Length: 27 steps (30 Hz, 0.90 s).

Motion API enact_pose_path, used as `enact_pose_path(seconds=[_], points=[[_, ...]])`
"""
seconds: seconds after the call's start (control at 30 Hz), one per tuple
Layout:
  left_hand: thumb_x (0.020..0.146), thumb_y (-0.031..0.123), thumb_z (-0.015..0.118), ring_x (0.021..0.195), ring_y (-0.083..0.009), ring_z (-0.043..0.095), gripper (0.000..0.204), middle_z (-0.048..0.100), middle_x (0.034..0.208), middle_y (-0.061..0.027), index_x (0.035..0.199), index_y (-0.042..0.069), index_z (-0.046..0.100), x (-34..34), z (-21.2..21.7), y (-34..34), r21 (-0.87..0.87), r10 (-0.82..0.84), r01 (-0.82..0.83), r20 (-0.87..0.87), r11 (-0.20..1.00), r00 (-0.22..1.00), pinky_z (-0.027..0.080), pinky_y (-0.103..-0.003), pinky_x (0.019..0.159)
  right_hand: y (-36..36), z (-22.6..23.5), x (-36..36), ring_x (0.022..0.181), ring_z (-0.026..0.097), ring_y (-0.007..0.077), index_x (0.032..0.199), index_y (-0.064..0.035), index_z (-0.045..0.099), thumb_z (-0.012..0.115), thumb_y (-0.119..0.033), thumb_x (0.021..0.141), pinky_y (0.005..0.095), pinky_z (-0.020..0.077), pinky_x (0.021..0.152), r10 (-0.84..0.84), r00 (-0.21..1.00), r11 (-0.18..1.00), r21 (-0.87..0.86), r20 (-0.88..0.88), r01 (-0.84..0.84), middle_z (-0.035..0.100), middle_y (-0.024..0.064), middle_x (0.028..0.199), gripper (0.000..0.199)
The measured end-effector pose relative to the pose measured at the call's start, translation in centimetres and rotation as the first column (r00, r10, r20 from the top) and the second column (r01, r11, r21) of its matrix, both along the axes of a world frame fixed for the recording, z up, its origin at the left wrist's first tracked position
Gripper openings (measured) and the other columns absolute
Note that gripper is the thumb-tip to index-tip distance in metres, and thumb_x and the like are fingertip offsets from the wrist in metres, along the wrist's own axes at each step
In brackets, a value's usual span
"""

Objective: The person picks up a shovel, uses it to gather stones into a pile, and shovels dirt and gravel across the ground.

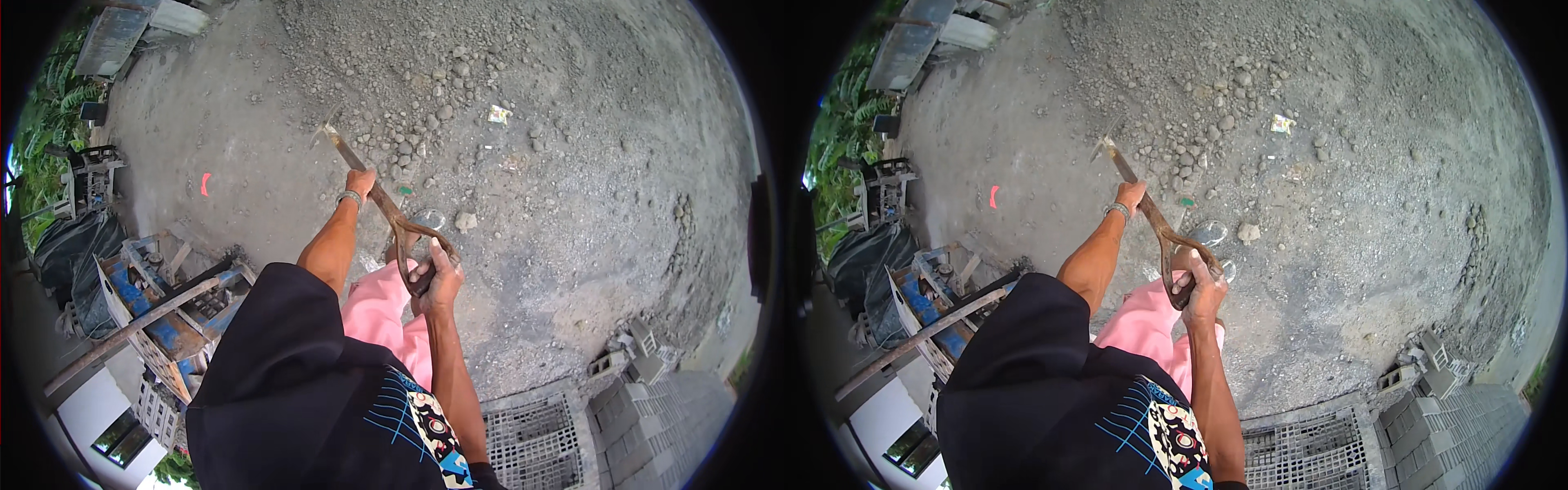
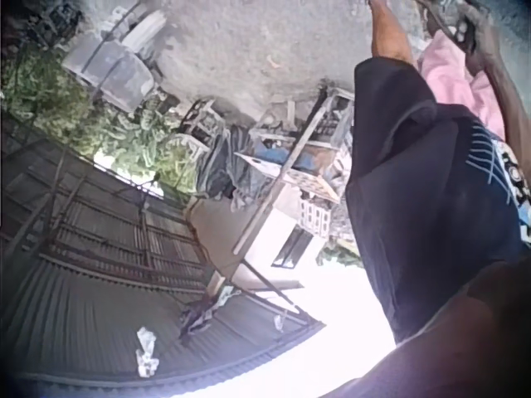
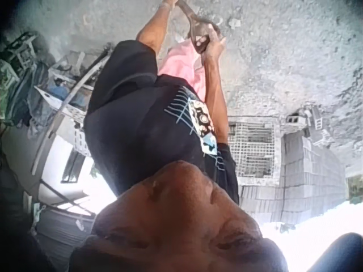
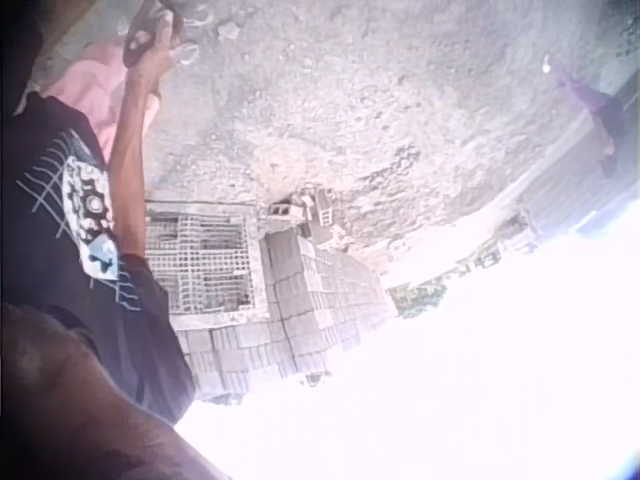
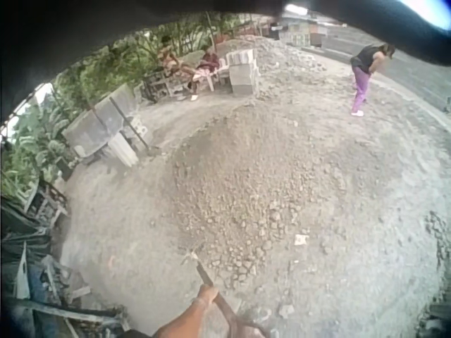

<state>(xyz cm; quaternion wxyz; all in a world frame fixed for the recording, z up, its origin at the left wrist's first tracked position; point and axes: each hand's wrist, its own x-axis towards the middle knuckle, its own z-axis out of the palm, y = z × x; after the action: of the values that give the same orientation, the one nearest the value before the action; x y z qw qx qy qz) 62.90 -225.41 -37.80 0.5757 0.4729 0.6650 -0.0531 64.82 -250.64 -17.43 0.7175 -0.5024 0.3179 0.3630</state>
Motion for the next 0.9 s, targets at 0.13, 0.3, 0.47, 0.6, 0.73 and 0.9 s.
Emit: enact_pose_path(seconds=[0.13,0.3,0.47,0.6,0.73,0.9], points=[[0.083,0.017,0.056,0.069,-0.0266,0.062,0.027,0.06,0.081,-0.0143,0.093,-0.008,0.058,2.3,-0.7,-1.4,-0.11,0.013,-0.009,0.029,0.994,1.0,0.05,-0.045,0.055,0.3,0.4,2.2,0.04,0.049,0.0144,0.083,-0.0048,0.059,0.067,-0.022,0.088,0.0274,0.04,0.039,0.054,0.999,0.991,-0.126,0.006,-0.052,0.052,0.0035,0.053,0.019],[0.082,0.024,0.058,0.076,-0.0275,0.063,0.034,0.06,0.087,-0.0157,0.097,-0.007,0.057,5.2,3.9,-14.1,-0.277,-0.111,0.121,0.053,0.953,0.992,0.051,-0.045,0.058,-8.7,6.5,2.8,0.04,0.049,0.0159,0.085,-0.0043,0.059,0.066,-0.02,0.089,0.0309,0.0429,0.038,-0.066,0.998,0.927,-0.37,0.001,0.061,0.048,0.0032,0.051,0.018],[0.082,0.022,0.057,0.054,-0.027,0.065,0.028,0.063,0.072,-0.0171,0.08,-0.007,0.056,6.5,6.2,-21.9,-0.422,0.0,0.11,0.252,0.9,0.968,0.049,-0.041,0.036,-10.2,16.6,4.6,0.04,0.047,0.0167,0.092,-0.004,0.062,0.066,-0.032,0.09,0.0311,0.0407,0.04,-0.001,0.997,0.878,-0.478,0.079,0.039,0.046,0.0023,0.051,0.028],[0.087,0.027,0.053,0.059,-0.0227,0.06,0.029,0.056,0.072,-0.0086,0.081,-0.001,0.054,8.4,13.7,-23.8,-0.547,0.057,0.067,0.207,0.835,0.977,0.045,-0.041,0.043,-10.9,21.6,4.4,0.041,0.046,0.0126,0.114,0.0038,0.057,0.069,-0.026,0.088,0.0271,0.04,0.036,0.226,0.935,0.846,-0.531,0.273,-0.049,0.043,0.0014,0.051,0.041],[0.086,0.029,0.055,0.059,-0.0239,0.06,0.03,0.057,0.074,-0.0092,0.082,-0.001,0.055,6.1,13.9,-21.4,-0.488,0.076,0.022,0.18,0.873,0.981,0.05,-0.043,0.046,-9.7,21.6,4.8,0.039,0.048,0.0138,0.096,0.0063,0.056,0.071,-0.022,0.086,0.0276,0.0404,0.036,0.242,0.933,0.881,-0.463,0.266,-0.097,0.045,0.0036,0.05,0.034],[0.081,0.029,0.061,0.069,-0.0291,0.067,0.034,0.064,0.075,-0.0162,0.085,-0.005,0.061,-1.9,6.6,-10.7,-0.15,0.046,-0.055,-0.061,0.987,0.997,0.054,-0.043,0.051,-4.7,10.9,3.2,0.038,0.049,0.0156,0.098,0.0026,0.059,0.072,-0.026,0.084,0.0286,0.0404,0.036,0.228,0.973,0.942,-0.259,0.02,-0.215,0.049,0.0045,0.05,0.034]])
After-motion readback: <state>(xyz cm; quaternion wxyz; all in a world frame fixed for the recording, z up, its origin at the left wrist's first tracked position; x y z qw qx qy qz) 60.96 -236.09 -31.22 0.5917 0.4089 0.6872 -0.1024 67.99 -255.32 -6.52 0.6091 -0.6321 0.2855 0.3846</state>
